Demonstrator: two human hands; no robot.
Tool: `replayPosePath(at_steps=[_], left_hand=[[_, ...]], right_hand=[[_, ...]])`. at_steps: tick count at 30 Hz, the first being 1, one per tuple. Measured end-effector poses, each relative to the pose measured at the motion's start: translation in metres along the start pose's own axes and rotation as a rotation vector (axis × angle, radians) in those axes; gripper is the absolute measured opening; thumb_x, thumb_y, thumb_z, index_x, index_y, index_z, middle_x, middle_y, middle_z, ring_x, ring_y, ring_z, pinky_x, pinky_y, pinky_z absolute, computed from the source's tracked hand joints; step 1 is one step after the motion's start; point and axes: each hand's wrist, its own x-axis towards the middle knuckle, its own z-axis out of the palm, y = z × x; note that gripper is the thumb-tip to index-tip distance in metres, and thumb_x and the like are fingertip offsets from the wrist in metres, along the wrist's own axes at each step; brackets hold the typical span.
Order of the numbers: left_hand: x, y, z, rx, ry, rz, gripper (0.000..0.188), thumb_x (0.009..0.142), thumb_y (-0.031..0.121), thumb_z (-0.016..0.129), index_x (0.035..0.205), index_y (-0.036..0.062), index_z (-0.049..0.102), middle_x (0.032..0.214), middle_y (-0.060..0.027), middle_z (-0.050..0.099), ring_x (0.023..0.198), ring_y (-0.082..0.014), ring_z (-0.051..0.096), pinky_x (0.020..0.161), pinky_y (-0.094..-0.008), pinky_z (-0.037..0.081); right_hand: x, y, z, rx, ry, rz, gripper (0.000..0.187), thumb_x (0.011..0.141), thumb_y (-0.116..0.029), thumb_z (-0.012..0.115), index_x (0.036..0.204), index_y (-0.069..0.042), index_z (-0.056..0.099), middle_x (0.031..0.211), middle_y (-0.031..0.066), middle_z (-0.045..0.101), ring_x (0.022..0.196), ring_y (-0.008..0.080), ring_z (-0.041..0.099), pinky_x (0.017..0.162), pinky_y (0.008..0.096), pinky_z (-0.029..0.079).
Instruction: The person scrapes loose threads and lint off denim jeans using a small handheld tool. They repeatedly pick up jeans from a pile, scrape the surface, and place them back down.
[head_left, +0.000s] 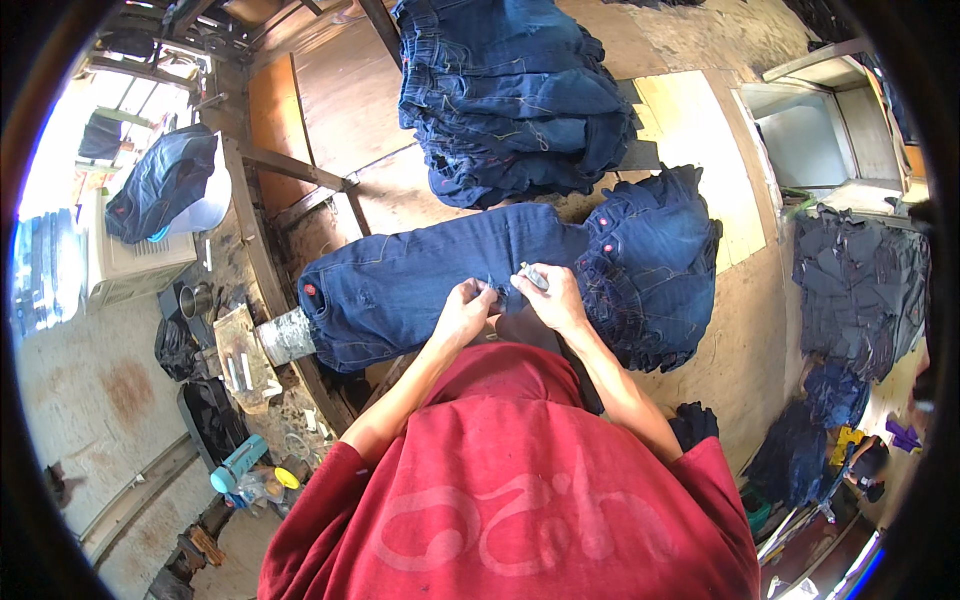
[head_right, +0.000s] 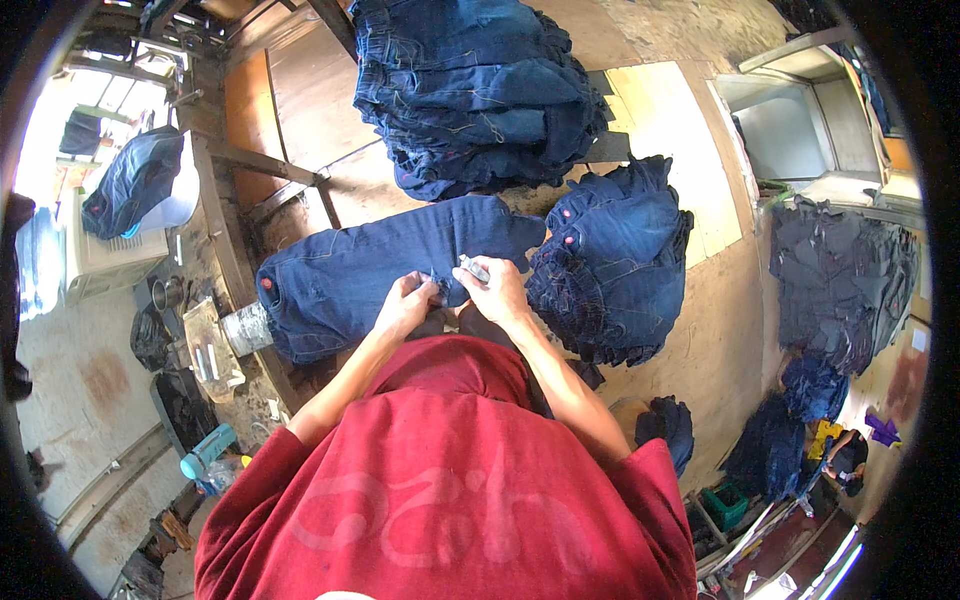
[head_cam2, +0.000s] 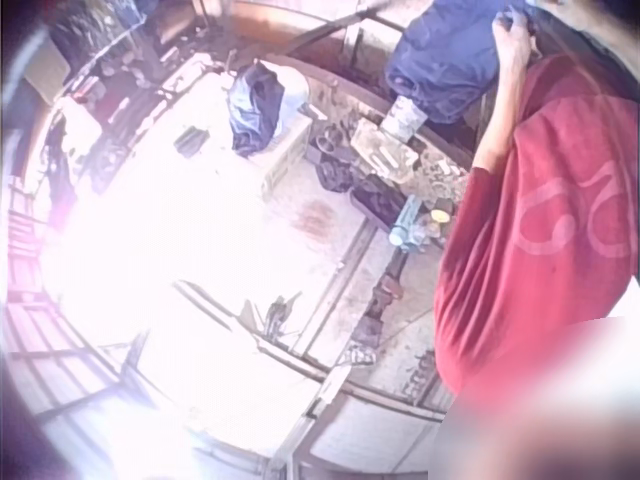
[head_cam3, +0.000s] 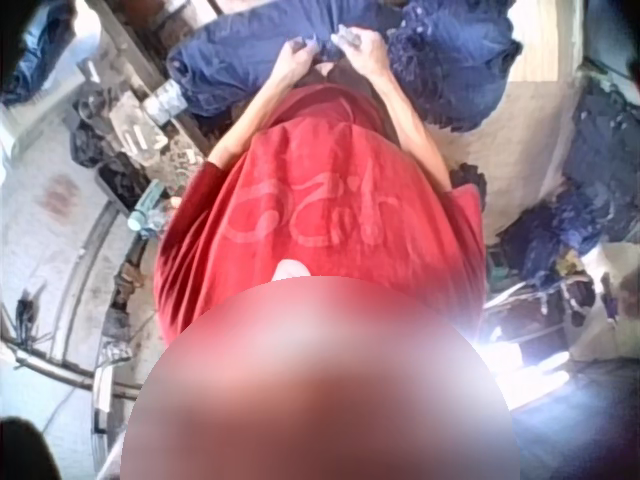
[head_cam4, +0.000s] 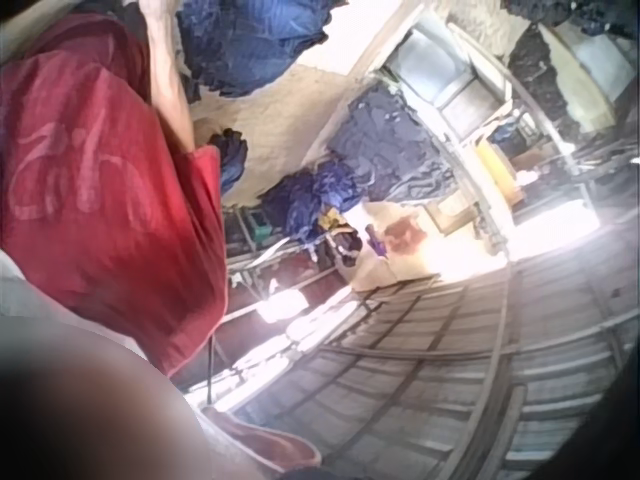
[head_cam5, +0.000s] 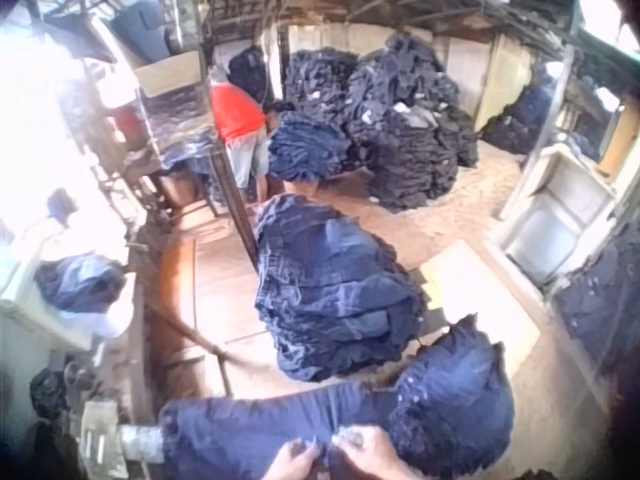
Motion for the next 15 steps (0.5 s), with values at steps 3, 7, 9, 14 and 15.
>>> replayPosePath(at_steps=[3, 7, 9, 14, 15], left_hand=[[-0.007, 0.004, -0.001, -0.202, 0.007, -0.166, 0.021, 0.099, 0.022, 0.069, 0.096, 0.0010, 0.070, 0.088, -0.0056, 0.072, 0.075, -0.0138, 0.061, 0.068, -0.0321, 0.048], [-0.002, 0.009, 0.004, 0.144, -0.034, 0.062, 0.021, 0.099, 0.022, 0.069, 0.096, 0.0013, 0.069, 0.086, -0.0065, 0.073, 0.074, -0.0141, 0.062, 0.066, -0.0319, 0.049], [-0.001, 0.001, 0.004, 0.019, -0.034, 0.116, 0.020, 0.099, 0.022, 0.069, 0.095, 0.0016, 0.070, 0.085, -0.0072, 0.073, 0.074, -0.0142, 0.063, 0.067, -0.0312, 0.049], [-0.012, -0.023, -0.005, -0.244, 0.025, -0.180, 0.010, 0.107, 0.017, 0.058, 0.105, 0.0078, 0.060, 0.086, -0.0066, 0.072, 0.046, -0.0053, 0.037, 0.042, -0.0277, 0.028], [-0.018, -0.023, -0.012, -0.415, -0.067, -0.210, 0.008, 0.108, 0.015, 0.056, 0.106, 0.0082, 0.060, 0.084, -0.0056, 0.070, 0.048, -0.0057, 0.038, 0.043, -0.0271, 0.028]], right_hand=[[0.000, 0.001, 0.001, 0.014, 0.028, -0.042, 0.028, 0.099, -0.026, 0.082, 0.091, 0.000, 0.077, 0.067, 0.0047, 0.067, 0.062, 0.0082, 0.052, 0.058, 0.0353, 0.044], [0.002, 0.001, -0.001, 0.002, 0.004, 0.012, 0.034, 0.099, -0.032, 0.080, 0.087, -0.001, 0.074, 0.067, 0.0133, 0.067, 0.058, 0.0183, 0.057, 0.059, 0.0417, 0.046], [0.003, 0.000, -0.004, -0.025, -0.005, -0.008, 0.033, 0.099, -0.032, 0.080, 0.090, -0.001, 0.075, 0.070, 0.0146, 0.069, 0.058, 0.0203, 0.058, 0.059, 0.0416, 0.047], [0.003, 0.002, 0.000, -0.038, 0.000, 0.048, 0.031, 0.098, -0.032, 0.082, 0.097, -0.001, 0.079, 0.074, 0.0129, 0.074, 0.062, 0.0169, 0.063, 0.062, 0.0380, 0.051], [0.002, 0.005, 0.003, -0.036, 0.002, 0.051, 0.031, 0.098, -0.031, 0.082, 0.098, 0.000, 0.079, 0.075, 0.0122, 0.075, 0.063, 0.0158, 0.063, 0.062, 0.0373, 0.051]])
